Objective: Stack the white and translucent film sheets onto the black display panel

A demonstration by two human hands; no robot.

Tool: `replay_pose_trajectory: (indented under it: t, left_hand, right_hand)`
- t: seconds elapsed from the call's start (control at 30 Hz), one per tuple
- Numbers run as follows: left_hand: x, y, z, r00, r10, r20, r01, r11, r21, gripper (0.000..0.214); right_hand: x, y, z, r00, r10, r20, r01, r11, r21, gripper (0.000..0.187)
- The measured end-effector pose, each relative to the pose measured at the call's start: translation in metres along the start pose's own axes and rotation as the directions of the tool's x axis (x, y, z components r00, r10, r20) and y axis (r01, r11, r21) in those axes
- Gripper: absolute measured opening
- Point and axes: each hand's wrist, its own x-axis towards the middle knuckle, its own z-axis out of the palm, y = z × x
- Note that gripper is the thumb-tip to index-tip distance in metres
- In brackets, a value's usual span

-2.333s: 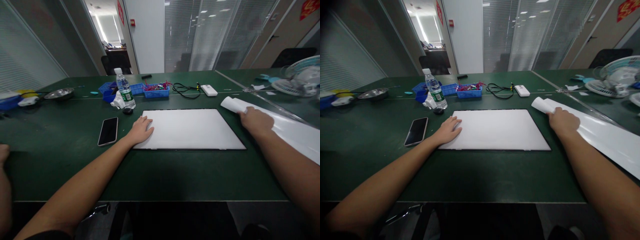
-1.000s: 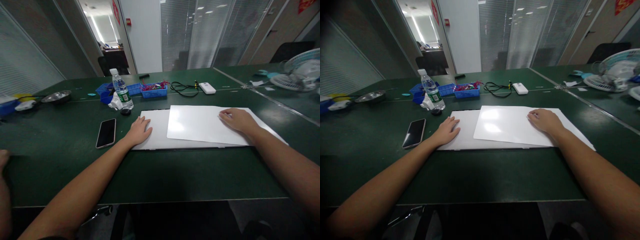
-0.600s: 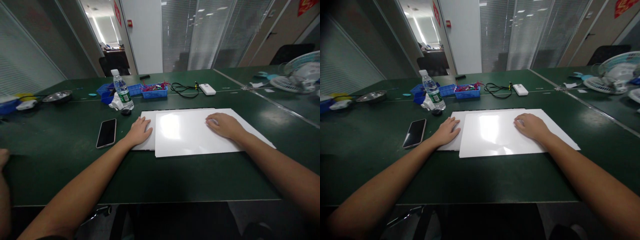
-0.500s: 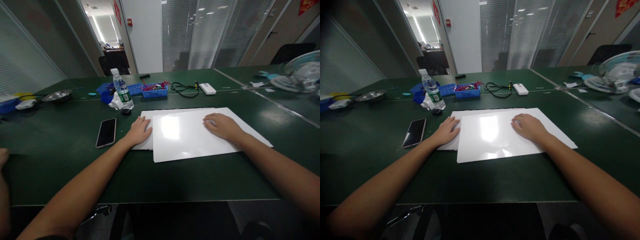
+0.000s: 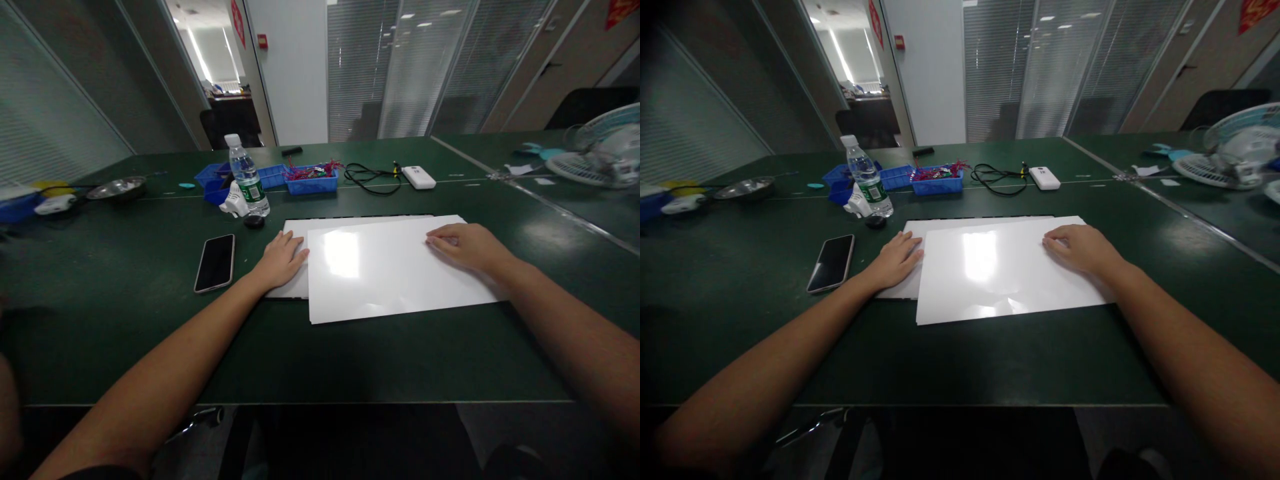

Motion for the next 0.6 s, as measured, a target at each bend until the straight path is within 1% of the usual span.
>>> replay_pose_trajectory:
  t: [0.13, 0.23, 0.37, 0.47, 0.6]
  left_hand:
    - [0.001, 0.002, -0.001, 1.000, -0.012, 0.014, 0.012, 1.000, -0.009, 0.079]
    - [0.002, 0.002, -0.002, 1.000, -0.025, 0.009, 0.025, 0.999, -0.020, 0.089]
    - [0.004, 0.001, -0.002, 0.999, -0.038, -0.003, 0.038, 0.999, -0.032, 0.097]
    - [0.005, 0.000, -0.003, 0.999, -0.039, 0.000, 0.039, 0.999, -0.029, 0.094]
    - [0.006, -0.005, -0.001, 1.000, 0.007, -0.020, -0.008, 0.999, -0.032, 0.080]
  right_hand:
    - [0.001, -0.011, 0.003, 0.997, -0.079, 0.002, 0.079, 0.997, 0.009, 0.051]
    - [0.002, -0.022, 0.003, 0.988, -0.151, 0.025, 0.151, 0.988, -0.006, 0.049]
    - [0.001, -0.031, 0.003, 0.983, -0.182, 0.035, 0.183, 0.983, -0.013, 0.050]
    - [0.000, -0.031, 0.003, 0.982, -0.189, 0.025, 0.188, 0.982, 0.024, 0.051]
    - [0.002, -0.021, 0.005, 0.991, -0.133, 0.002, 0.133, 0.988, 0.072, 0.050]
